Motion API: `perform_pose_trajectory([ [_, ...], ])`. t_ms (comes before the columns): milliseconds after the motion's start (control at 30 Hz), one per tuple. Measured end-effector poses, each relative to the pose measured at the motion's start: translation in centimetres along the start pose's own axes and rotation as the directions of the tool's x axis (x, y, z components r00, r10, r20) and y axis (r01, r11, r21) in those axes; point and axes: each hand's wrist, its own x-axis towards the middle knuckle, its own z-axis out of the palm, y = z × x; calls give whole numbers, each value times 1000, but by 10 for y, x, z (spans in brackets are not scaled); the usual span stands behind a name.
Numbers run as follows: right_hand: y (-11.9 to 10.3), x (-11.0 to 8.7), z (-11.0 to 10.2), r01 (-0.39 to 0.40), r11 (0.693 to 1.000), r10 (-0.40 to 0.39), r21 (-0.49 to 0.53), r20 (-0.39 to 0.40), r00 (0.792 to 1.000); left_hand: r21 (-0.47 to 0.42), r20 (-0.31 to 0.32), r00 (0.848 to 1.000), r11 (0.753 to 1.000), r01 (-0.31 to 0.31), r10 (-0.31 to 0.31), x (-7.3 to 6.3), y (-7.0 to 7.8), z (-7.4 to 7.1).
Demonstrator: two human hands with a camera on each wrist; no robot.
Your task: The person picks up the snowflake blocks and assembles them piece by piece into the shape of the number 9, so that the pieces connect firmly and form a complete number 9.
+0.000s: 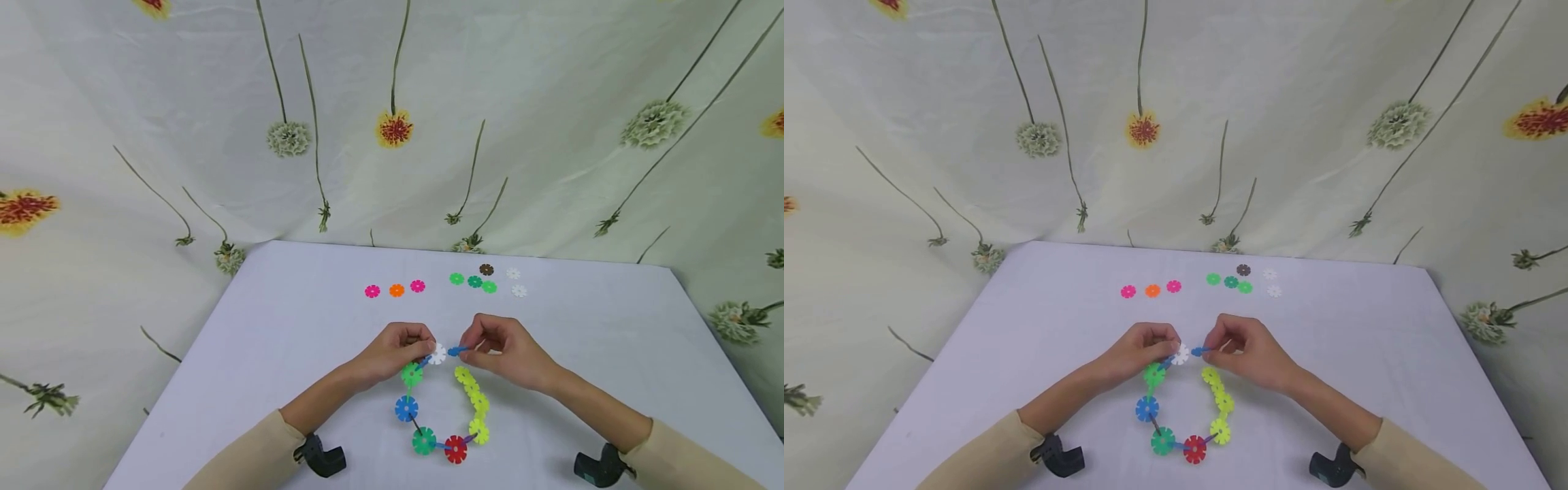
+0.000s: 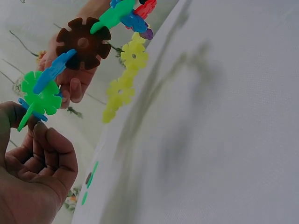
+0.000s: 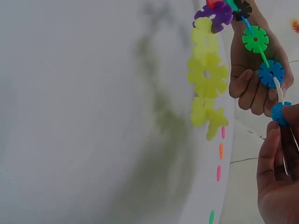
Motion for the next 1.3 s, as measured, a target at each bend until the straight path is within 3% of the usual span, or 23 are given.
perform_pose_trajectory([
  [133, -1, 0, 4, 33, 999, -33, 12, 10, 999, 1, -5, 1000, 1000, -6, 6, 0, 0, 1],
  [467, -4, -2, 14, 92, 990, -98, -102, -49, 994, 11, 43, 998, 999, -44, 43, -3, 1, -1],
  [667, 0, -2, 15, 133, 988, -139, -76, -73, 988, 21, 22, 998, 998, -53, 53, -3, 4, 1],
  [867, 6, -3, 19, 156, 988, -157, -19, -78, 984, -13, 5, 1000, 1000, 7, -7, -5, 4, 6],
  [1133, 2, -5, 15, 206, 977, -211, -62, -91, 973, 23, 25, 997, 997, -68, 68, -3, 6, 6],
  [1300, 7, -6, 12, 190, 978, -197, -92, -81, 977, 26, 6, 999, 999, -45, 45, -1, 5, 4],
])
